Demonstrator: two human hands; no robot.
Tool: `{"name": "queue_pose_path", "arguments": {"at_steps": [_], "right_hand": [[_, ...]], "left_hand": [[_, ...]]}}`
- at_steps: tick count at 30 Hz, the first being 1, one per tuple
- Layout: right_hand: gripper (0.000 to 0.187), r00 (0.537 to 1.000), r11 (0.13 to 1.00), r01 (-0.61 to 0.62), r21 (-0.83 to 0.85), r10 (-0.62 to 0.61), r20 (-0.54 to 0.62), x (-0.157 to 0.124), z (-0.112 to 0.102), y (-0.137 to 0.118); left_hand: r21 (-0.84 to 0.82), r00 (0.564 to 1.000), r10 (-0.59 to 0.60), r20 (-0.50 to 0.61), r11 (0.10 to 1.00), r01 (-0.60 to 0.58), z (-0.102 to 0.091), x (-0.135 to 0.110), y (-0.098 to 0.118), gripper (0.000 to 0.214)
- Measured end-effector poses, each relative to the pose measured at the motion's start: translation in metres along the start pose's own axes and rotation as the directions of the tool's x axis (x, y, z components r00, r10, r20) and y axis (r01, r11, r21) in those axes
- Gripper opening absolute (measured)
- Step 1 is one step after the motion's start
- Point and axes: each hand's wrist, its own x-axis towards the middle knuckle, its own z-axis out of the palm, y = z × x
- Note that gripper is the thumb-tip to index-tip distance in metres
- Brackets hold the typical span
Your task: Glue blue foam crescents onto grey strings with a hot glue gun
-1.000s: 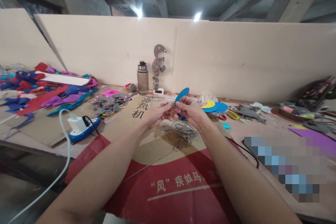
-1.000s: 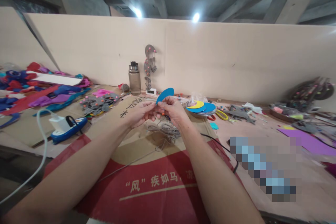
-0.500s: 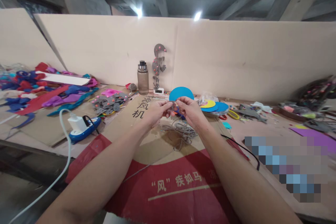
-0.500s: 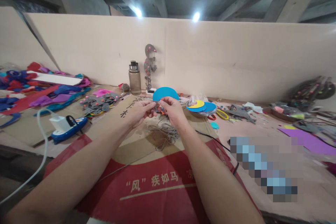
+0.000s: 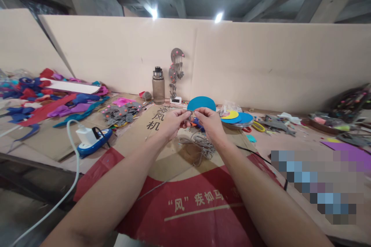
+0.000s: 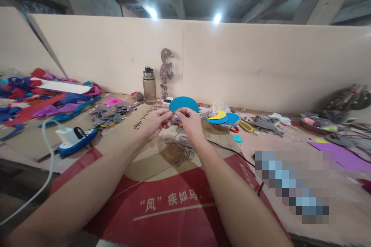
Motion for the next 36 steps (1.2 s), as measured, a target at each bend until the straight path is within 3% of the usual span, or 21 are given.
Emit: {"name": "queue_pose_path", "arguments": {"at_steps": [6,12,15,20,25,27,32,36], "right_hand": [[0.026,0.997,0.955,0.073,-0.286,-0.061,0.05,-0.002,0.001,0.01],[0.028,0.982,0.888,-0.025,-0.459,0.107,0.154,-0.007,0.005,0.015],[0.032,0.971,0.821,-0.032,-0.57,0.161,0.178,-0.002,-0.004,0.013],[0.029,0.999,0.578,-0.024,-0.816,0.033,-0.006,0.011,-0.03,0.018],[0.038,0.988,0.213,-0.121,-0.97,0.123,-0.097,0.017,-0.026,0.043],[0.037,0.974,0.138,-0.156,-0.978,0.186,-0.129,0.02,-0.018,0.051],[0.028,0.954,0.174,-0.172,-0.97,0.273,-0.12,0.023,-0.011,0.05],[0.036,0.987,0.311,-0.148,-0.939,0.109,-0.12,0.019,-0.015,0.04]], "left_hand": [[-0.011,0.989,0.022,-0.146,1.0,-0.024,-0.003,0.002,0.003,0.017],[-0.155,0.973,-0.051,-0.225,0.988,0.016,-0.003,0.003,0.007,0.012],[-0.189,0.969,-0.065,-0.239,0.982,0.019,-0.003,0.004,0.008,0.013],[-0.122,0.962,0.006,-0.272,0.992,-0.04,-0.005,0.004,0.011,0.014],[-0.032,0.964,0.059,-0.258,0.997,-0.07,-0.008,0.005,0.012,0.014],[-0.011,0.965,0.071,-0.254,0.997,-0.076,-0.009,0.005,0.011,0.015],[0.021,0.963,0.078,-0.258,0.997,-0.075,-0.01,0.006,0.012,0.014],[0.054,0.961,0.089,-0.263,0.996,-0.078,-0.011,0.006,0.013,0.016]]}}
